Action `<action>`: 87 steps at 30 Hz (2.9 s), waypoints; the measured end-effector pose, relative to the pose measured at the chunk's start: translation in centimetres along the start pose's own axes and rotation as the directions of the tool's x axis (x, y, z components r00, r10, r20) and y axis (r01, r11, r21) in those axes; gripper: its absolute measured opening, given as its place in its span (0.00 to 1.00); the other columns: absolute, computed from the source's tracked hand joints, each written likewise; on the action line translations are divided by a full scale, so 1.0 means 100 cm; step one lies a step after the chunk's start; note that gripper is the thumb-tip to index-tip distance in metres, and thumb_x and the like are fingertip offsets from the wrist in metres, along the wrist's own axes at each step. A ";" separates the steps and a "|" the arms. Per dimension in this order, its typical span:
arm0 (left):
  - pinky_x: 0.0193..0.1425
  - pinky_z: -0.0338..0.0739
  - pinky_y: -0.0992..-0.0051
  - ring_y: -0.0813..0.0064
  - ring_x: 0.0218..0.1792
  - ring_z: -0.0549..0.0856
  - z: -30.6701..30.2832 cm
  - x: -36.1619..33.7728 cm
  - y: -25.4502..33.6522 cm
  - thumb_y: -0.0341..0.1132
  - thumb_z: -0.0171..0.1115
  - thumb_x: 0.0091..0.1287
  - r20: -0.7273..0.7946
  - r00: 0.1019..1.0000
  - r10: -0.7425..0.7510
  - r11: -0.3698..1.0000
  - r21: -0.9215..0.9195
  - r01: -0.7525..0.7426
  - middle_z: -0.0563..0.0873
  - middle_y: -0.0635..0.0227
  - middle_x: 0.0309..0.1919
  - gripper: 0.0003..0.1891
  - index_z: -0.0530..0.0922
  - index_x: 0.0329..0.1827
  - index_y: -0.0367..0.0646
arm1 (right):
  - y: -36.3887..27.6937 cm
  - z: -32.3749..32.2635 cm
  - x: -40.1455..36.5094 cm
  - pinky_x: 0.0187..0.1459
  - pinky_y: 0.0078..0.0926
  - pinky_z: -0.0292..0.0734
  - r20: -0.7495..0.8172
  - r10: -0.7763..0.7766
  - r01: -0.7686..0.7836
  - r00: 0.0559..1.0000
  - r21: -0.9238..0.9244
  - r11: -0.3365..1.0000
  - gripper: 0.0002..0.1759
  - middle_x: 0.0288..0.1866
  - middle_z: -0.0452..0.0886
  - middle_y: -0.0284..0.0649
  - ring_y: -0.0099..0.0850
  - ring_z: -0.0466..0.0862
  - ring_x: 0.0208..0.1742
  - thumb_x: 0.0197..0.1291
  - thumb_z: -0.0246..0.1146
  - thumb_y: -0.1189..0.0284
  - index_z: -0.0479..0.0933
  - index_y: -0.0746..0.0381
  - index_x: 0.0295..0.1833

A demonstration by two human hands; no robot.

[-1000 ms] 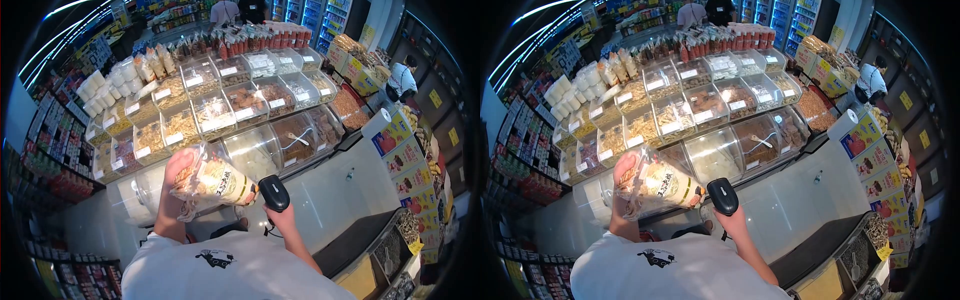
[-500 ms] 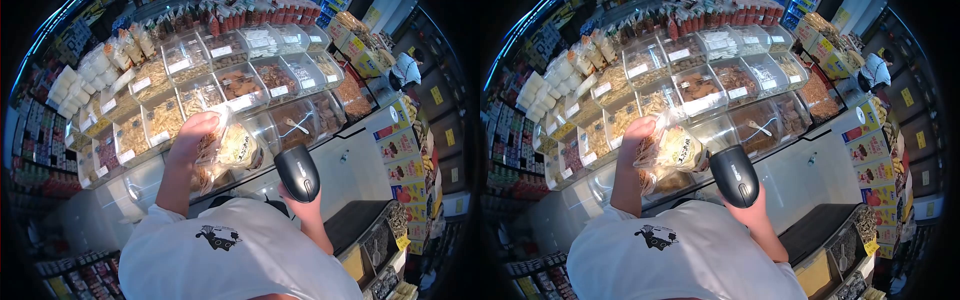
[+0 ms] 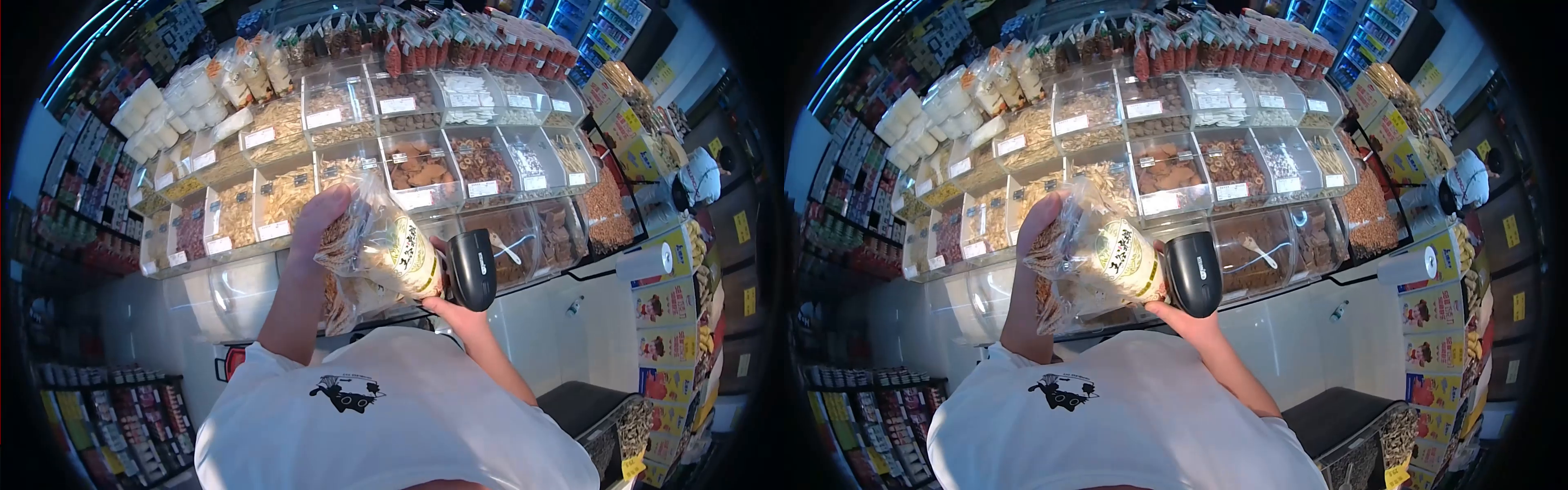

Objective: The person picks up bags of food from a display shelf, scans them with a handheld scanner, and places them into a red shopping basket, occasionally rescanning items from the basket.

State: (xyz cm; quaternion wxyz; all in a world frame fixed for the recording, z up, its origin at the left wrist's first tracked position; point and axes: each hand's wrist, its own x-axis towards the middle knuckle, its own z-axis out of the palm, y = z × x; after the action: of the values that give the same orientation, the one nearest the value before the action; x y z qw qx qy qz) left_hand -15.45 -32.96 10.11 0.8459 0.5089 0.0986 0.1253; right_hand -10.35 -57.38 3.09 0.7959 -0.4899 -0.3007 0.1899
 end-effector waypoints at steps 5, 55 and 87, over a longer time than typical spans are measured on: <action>0.26 0.67 0.79 0.84 0.21 0.71 0.030 0.022 -0.001 0.53 0.57 0.74 0.068 0.994 0.091 0.989 -0.127 -0.081 0.71 0.78 0.22 0.22 0.75 0.55 0.42 | -0.020 -0.044 0.036 0.72 0.44 0.65 0.102 0.214 -0.237 0.972 0.407 0.882 0.47 0.73 0.66 0.58 0.43 0.69 0.74 0.50 0.76 0.72 0.60 0.64 0.75; 0.26 0.67 0.83 0.91 0.22 0.73 -0.065 0.012 0.019 0.44 0.59 0.75 -0.287 0.946 0.153 0.877 0.481 0.004 0.75 0.81 0.21 0.17 0.85 0.40 0.37 | -0.015 0.055 0.095 0.47 0.25 0.76 0.158 0.508 -0.414 0.847 -0.402 0.817 0.18 0.41 0.85 0.34 0.21 0.80 0.43 0.55 0.72 0.76 0.79 0.64 0.52; 0.27 0.71 0.72 0.74 0.23 0.78 -0.191 0.410 0.153 0.41 0.55 0.73 -0.460 0.734 0.500 0.726 0.684 -0.067 0.82 0.65 0.26 0.15 0.81 0.40 0.37 | 0.033 -0.118 0.147 0.18 0.20 0.66 -0.367 0.478 -0.515 0.798 -0.002 0.857 0.06 0.25 0.77 0.32 0.20 0.73 0.17 0.55 0.67 0.79 0.77 0.64 0.37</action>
State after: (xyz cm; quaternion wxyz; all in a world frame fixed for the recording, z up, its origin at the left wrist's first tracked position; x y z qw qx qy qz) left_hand 16.16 2.69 13.22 0.5142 0.6988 0.3206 0.3802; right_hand 8.43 -54.94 0.41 0.7329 -0.6174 -0.0227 0.2849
